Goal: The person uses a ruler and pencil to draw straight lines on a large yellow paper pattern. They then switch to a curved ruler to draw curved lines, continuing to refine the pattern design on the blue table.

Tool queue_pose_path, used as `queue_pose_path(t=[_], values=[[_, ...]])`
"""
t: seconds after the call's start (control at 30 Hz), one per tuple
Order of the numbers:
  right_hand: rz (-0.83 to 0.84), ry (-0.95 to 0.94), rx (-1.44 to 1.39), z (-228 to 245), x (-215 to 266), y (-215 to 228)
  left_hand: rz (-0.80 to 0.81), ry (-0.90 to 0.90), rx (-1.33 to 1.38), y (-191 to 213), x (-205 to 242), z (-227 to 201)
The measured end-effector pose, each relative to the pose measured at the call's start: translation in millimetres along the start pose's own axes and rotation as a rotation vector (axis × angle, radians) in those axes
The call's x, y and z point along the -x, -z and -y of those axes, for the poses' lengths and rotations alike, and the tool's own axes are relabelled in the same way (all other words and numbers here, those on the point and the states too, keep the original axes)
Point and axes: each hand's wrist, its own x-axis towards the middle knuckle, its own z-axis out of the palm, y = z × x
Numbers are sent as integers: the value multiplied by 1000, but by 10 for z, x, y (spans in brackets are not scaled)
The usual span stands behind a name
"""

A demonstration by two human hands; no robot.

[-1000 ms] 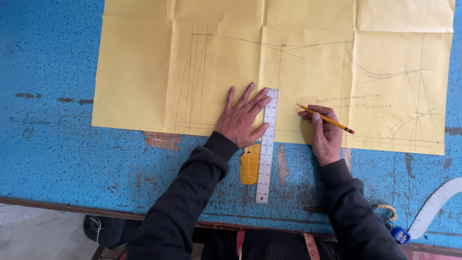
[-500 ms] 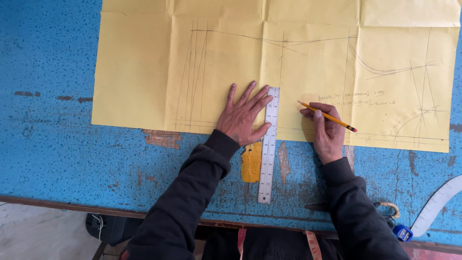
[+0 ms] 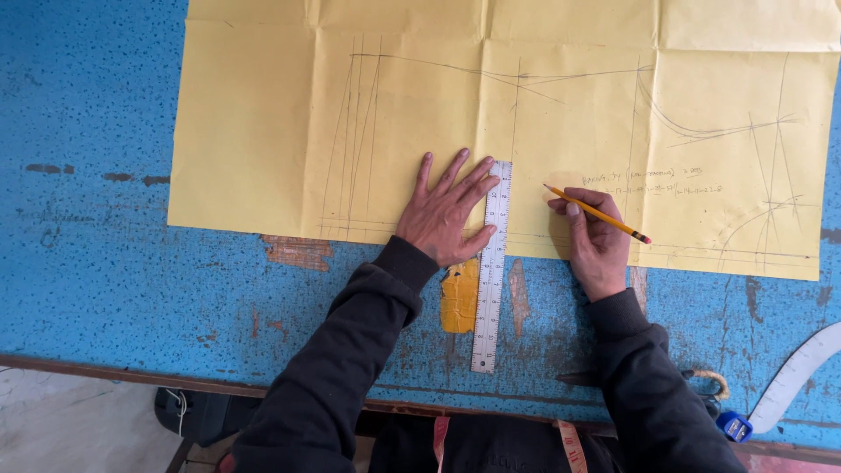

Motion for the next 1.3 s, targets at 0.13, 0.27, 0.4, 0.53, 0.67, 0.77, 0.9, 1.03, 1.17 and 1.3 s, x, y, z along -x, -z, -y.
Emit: queue_pose_path(t=[0.13, 0.27, 0.4, 0.53, 0.67, 0.77, 0.9, 1.03, 1.17, 1.3], values=[[-3, -31, 4, 114, -109, -27, -9, 4, -8, 7, -5, -7], [51, -33, 109, 203, -341, -134, 17, 23, -32, -4, -7, -7], [108, -29, 140, 202, -601, -220, 23, 32, -26, -3, -6, -21], [135, -50, 124, 111, -699, -195, 21, 41, -25, 27, -14, -29], [177, -20, 201, 96, -723, -217, 44, 53, -24, 21, -4, -29], [178, 60, 354, 8, -728, -212, 47, 55, -8, 15, -15, -33], [191, 463, 917, 264, -720, -190, 69, 68, -9, 43, -24, -39], [122, 348, 713, 311, -624, -108, 44, 46, -15, 36, -17, -31], [13, 0, 162, 57, -497, -62, 20, 66, -13, -18, -11, -26], [-5, -46, 57, -47, -444, -58, 32, 73, -46, -15, -20, -39]])
